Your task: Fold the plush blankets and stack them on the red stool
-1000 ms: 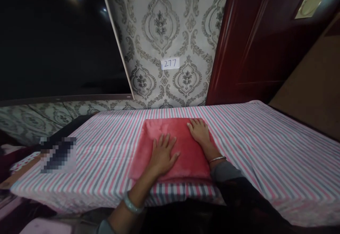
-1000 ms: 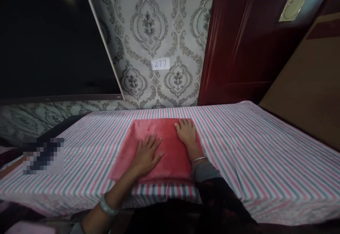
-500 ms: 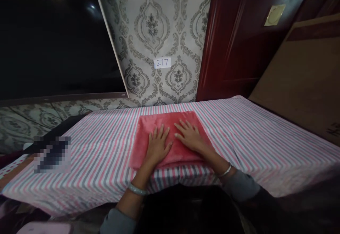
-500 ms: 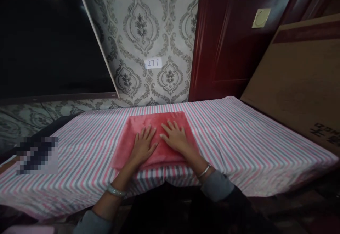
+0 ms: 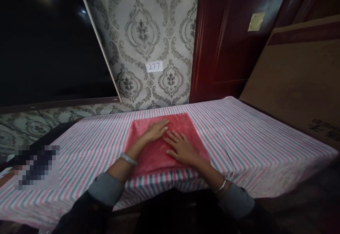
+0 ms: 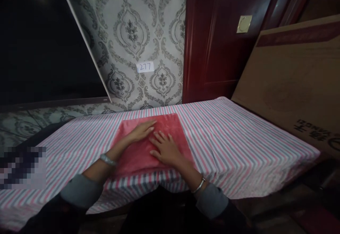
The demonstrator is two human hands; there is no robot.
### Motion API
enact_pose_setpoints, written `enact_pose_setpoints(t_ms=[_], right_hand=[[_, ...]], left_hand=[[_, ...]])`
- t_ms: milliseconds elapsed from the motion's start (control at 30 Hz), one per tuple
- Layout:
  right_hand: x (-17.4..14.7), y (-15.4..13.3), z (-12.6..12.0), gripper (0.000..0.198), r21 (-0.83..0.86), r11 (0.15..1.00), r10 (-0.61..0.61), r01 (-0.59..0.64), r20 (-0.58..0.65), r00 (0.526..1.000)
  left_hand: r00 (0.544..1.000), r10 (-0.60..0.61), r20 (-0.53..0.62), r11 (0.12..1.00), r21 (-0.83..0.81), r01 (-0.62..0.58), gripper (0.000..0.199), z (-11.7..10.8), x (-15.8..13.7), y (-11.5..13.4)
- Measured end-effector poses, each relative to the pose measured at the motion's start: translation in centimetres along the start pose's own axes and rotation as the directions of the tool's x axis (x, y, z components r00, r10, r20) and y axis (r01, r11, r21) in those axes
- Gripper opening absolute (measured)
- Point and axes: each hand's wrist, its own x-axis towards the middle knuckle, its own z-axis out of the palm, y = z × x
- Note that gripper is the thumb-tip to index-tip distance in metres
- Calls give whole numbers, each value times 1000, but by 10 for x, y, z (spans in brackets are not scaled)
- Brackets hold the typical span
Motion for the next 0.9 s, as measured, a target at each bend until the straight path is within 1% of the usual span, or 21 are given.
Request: enact_pose_setpoints(t_ms=[33, 100, 200, 267, 333, 467, 633, 700, 800, 833, 900], right_hand=[[-2, 0, 3, 59, 6, 1000, -25, 25, 7, 1000], [-5, 1, 9, 57, 20, 999, -27, 27, 0, 1000], [-8, 2, 16, 56, 39, 999, -2, 2, -15, 1000], [-10, 3, 18, 57, 49, 999, 6, -6, -10, 1000], [-15, 1, 19, 57, 56, 998, 9, -9, -8, 1000], [-33, -5, 27, 59, 61, 998, 13, -12, -26, 1000], [-68, -17, 38, 65, 84, 996, 18, -10, -96, 995], [-81, -20, 34, 64, 103, 995, 4, 7, -107, 994], [-88, -18, 15, 54, 149, 988, -16, 39, -153, 988], [-86, -16, 6, 50, 153, 987, -17, 47, -191, 981], [-75, -8, -9, 46, 110, 993, -10, 44, -287, 958]], left_hand=[[999, 16, 34, 1000, 21, -17, 55, 1, 15, -1], [996, -12, 88, 996, 86, 4, 58, 9, 39, -3], [993, -77, 92, 985, 162, 61, 59, 28, 58, -6], [994, -83, 73, 982, 177, 69, 59, 38, 61, -9], [995, -76, 66, 981, 186, 62, 60, 42, 60, -11], [995, -77, 62, 978, 196, 64, 60, 42, 58, -12], [997, -74, 31, 975, 212, 65, 60, 42, 59, -12], [996, -79, 51, 974, 218, 66, 61, 39, 60, -12], [994, -79, 75, 974, 220, 60, 63, 30, 64, -4], [996, -53, 76, 976, 216, 36, 63, 27, 67, 1], [994, 50, 92, 978, 196, -67, 62, 22, 76, 14]])
